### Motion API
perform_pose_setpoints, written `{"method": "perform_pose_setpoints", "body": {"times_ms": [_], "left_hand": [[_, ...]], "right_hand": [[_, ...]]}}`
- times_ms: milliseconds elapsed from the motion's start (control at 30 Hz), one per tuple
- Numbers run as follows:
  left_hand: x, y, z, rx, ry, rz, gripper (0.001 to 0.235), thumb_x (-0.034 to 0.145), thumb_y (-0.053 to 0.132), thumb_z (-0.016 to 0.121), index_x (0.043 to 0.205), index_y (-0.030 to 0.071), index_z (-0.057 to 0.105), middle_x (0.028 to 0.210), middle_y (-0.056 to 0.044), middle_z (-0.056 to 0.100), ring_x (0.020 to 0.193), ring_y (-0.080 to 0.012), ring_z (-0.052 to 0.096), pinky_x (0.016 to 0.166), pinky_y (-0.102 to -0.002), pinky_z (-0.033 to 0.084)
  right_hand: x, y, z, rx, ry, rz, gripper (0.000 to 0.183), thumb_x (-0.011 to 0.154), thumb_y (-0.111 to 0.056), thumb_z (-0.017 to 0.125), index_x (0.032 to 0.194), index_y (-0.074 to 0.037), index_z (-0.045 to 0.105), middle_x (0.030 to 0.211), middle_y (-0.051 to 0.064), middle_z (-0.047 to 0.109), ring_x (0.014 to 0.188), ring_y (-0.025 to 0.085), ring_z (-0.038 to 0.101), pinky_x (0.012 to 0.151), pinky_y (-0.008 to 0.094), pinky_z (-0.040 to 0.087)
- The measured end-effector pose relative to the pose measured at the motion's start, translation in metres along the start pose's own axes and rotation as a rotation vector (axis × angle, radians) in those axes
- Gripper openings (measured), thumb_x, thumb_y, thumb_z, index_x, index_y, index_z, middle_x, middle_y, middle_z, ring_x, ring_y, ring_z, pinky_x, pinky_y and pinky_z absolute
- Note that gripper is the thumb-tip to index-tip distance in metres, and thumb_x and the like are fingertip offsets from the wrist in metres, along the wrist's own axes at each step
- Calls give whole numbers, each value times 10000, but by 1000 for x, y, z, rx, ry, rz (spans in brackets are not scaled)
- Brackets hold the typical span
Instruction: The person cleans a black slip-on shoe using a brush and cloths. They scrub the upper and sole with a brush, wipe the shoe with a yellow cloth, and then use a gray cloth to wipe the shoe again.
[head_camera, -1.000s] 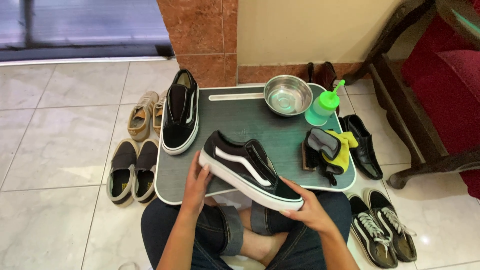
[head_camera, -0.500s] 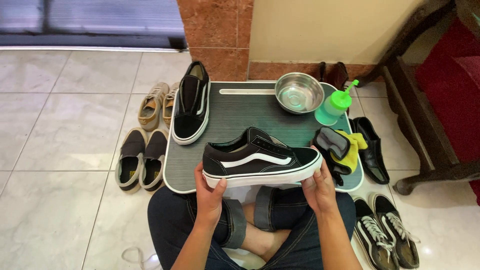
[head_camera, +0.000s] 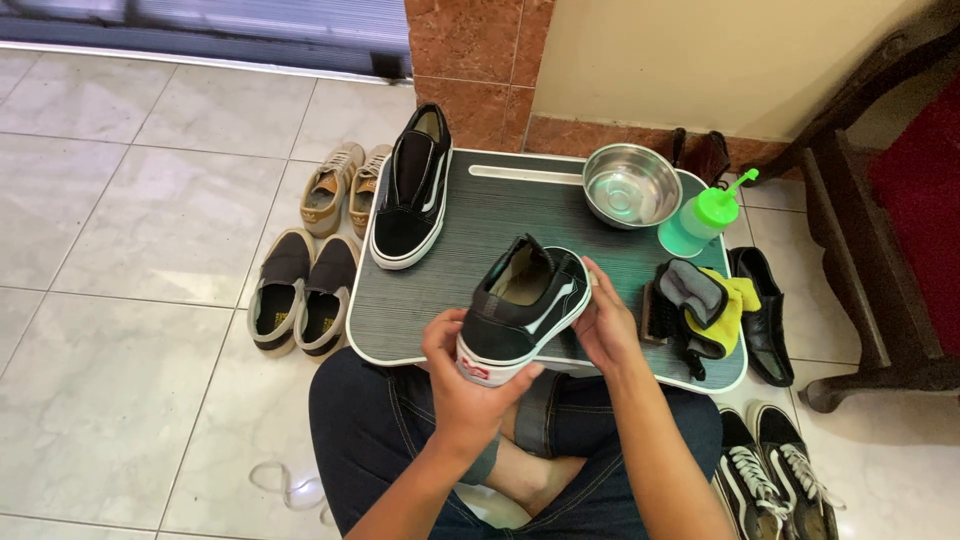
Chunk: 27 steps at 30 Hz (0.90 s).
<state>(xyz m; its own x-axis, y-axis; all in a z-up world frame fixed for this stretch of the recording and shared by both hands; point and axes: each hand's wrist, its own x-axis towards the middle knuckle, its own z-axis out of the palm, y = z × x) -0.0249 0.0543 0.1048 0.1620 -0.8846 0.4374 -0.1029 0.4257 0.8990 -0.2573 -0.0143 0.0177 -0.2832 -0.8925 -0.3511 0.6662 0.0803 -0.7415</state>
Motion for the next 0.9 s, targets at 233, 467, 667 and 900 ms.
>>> {"method": "perform_pose_setpoints", "body": {"times_ms": [233,467,667,900], "left_hand": [[14,28,-7,237,-103,156,956,692,631,899,1280,59,408,1379,-173,550,1258,-349,638,1011,-472,541],[41,16,-25,216,-565,371,1203,803,548,894,1655,35,217,1699,-213,389,1550,-402,459,1269,-509,389],[48,-2,-21,64,-502,369,1014,749,385,978,1534,33,441,1561,-193,550,1513,-411,525,1263,-506,440],[39,2,-47,161,-384,330,945,713,319,946,1452,-22,466,1519,-320,554,1478,-483,580,1163,-457,502]], "right_hand": [[-9,-6,25,-46,-22,44,378,1073,-460,577,1340,-221,698,1152,119,789,960,227,752,814,394,593],[-8,-18,35,-375,170,33,451,929,-222,643,1304,-2,764,1198,89,789,1035,150,711,870,272,542],[-15,-27,28,-916,156,-92,491,985,-513,577,1144,-119,822,973,53,794,829,143,720,813,268,494],[-120,-99,-46,-1260,628,-749,245,1066,-288,703,909,-104,737,741,10,685,671,137,616,650,347,479]]}}
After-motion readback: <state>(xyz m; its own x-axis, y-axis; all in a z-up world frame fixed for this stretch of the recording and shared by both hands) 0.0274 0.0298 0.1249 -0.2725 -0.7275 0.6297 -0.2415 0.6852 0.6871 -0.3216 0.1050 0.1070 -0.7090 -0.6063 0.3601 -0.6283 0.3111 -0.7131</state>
